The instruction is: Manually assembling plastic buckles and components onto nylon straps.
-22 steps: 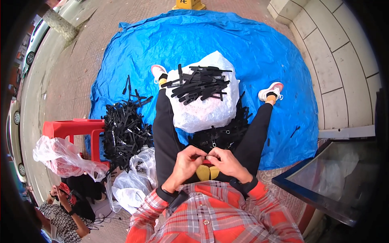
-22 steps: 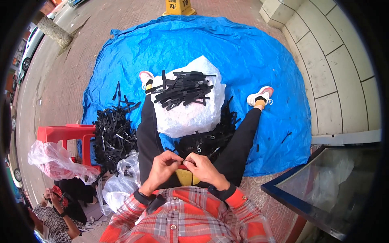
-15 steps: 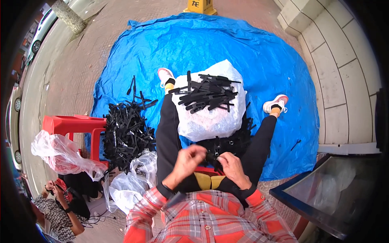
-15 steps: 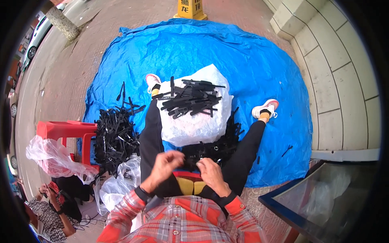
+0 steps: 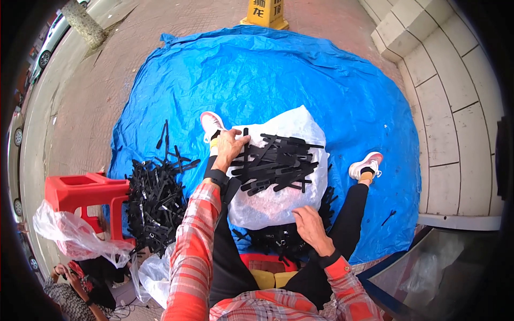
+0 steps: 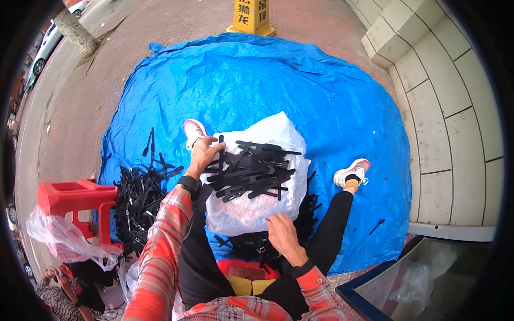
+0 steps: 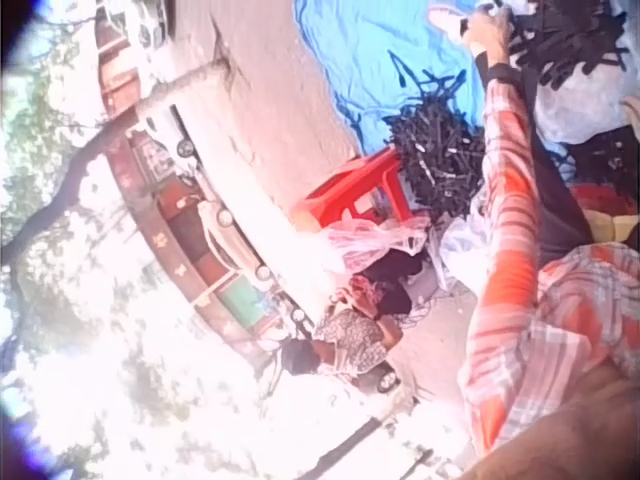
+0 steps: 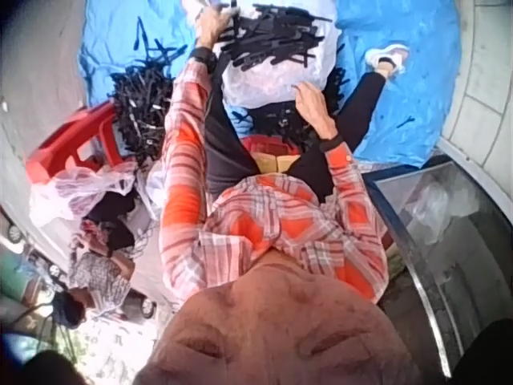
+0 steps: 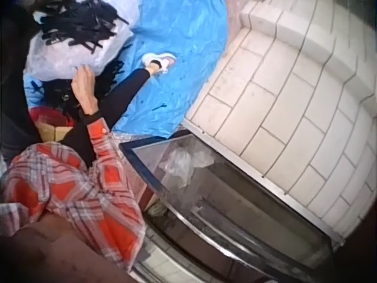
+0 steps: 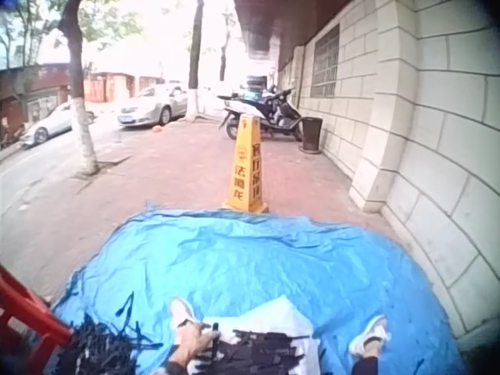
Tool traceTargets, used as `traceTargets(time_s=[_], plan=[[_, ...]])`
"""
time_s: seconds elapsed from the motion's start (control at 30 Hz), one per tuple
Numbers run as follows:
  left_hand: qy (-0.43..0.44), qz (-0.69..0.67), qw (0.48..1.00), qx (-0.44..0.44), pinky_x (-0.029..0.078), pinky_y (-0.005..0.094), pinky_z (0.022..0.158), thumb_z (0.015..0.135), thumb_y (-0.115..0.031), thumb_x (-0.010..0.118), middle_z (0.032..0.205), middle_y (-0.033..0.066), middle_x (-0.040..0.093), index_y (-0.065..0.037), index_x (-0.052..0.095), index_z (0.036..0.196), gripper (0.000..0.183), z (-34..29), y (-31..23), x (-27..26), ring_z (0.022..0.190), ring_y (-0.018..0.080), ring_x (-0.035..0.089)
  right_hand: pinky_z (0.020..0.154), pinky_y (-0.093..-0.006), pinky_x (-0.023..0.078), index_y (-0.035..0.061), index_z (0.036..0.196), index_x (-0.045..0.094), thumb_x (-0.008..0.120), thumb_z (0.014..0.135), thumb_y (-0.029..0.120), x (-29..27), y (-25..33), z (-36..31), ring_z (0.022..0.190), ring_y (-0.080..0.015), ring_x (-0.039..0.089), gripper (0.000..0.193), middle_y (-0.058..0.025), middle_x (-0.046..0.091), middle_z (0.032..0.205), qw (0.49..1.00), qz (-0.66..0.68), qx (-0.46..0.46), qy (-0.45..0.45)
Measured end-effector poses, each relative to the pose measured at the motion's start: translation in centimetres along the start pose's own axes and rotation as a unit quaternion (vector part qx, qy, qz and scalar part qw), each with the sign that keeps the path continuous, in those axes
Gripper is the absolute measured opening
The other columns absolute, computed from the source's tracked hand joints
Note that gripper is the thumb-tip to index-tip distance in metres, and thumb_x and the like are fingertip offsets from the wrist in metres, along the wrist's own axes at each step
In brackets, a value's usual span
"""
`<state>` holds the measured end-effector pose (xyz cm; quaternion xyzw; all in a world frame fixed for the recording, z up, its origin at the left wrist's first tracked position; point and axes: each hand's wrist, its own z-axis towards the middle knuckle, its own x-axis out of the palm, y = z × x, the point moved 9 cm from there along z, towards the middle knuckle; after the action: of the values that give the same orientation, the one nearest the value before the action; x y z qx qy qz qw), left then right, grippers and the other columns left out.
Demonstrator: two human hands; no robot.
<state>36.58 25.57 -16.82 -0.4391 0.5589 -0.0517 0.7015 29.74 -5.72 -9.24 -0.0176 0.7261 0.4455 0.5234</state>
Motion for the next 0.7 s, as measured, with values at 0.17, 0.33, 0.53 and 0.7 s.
traceTargets(time_s=[0.17, 0.33, 0.53, 0.7], plan=[[-0.026, -0.179, 0.981, -0.063, 0.045, 0.0390, 0.063, 0.059, -0.022, 0.075, 0.065, 0.0154, 0.059, -0.003, 0.067, 0.079, 0.029, 0.5, 2.1, 1.3, 0.065, 0.0272, 0.058, 0.070, -0.0390, 0.044, -0.0020, 0.087, 0.059, 0.053, 0.079, 0.002, -0.5, 1.7, 4.0, 0.080, -0.0349, 0.055, 0.011, -0.0171, 0.056, 0.082, 0.996, 0.080, -0.032, -0.004], [-0.048, -0.379, 0.920, -0.091, 0.038, 0.0211, 0.050, 0.075, -0.008, 0.067, 0.062, -0.0027, 0.054, 0.000, 0.062, 0.076, 0.010, -1.2, 0.9, -1.0, 0.054, 0.0053, 0.045, 0.072, -0.0372, 0.046, -0.0015, 0.089, 0.060, 0.052, 0.080, 0.004, -0.1, 0.7, 4.1, 0.083, -0.0335, 0.057, 0.013, -0.0166, 0.059, 0.086, 0.997, 0.074, -0.006, 0.003], [-0.043, -0.350, 0.935, -0.033, 0.039, 0.0221, 0.051, 0.074, -0.006, 0.067, 0.061, -0.0025, 0.053, 0.000, 0.060, 0.077, 0.010, -4.3, -2.5, -4.7, 0.055, 0.0060, 0.047, 0.070, -0.0421, 0.044, -0.0012, 0.086, 0.059, 0.052, 0.080, 0.006, 1.6, 1.1, 1.3, 0.079, -0.0371, 0.056, 0.012, -0.0189, 0.059, 0.082, 0.993, 0.114, 0.012, 0.041], [-0.074, -0.269, 0.957, 0.084, 0.046, 0.0255, 0.060, 0.074, -0.005, 0.066, 0.072, 0.0069, 0.060, -0.001, 0.060, 0.088, 0.016, -8.4, -7.4, -7.7, 0.064, 0.0142, 0.059, 0.072, -0.0416, 0.045, -0.0015, 0.085, 0.059, 0.051, 0.080, 0.007, 1.1, 1.5, -0.5, 0.081, -0.0371, 0.057, 0.013, -0.0194, 0.059, 0.082, 0.993, 0.104, 0.040, 0.048]])
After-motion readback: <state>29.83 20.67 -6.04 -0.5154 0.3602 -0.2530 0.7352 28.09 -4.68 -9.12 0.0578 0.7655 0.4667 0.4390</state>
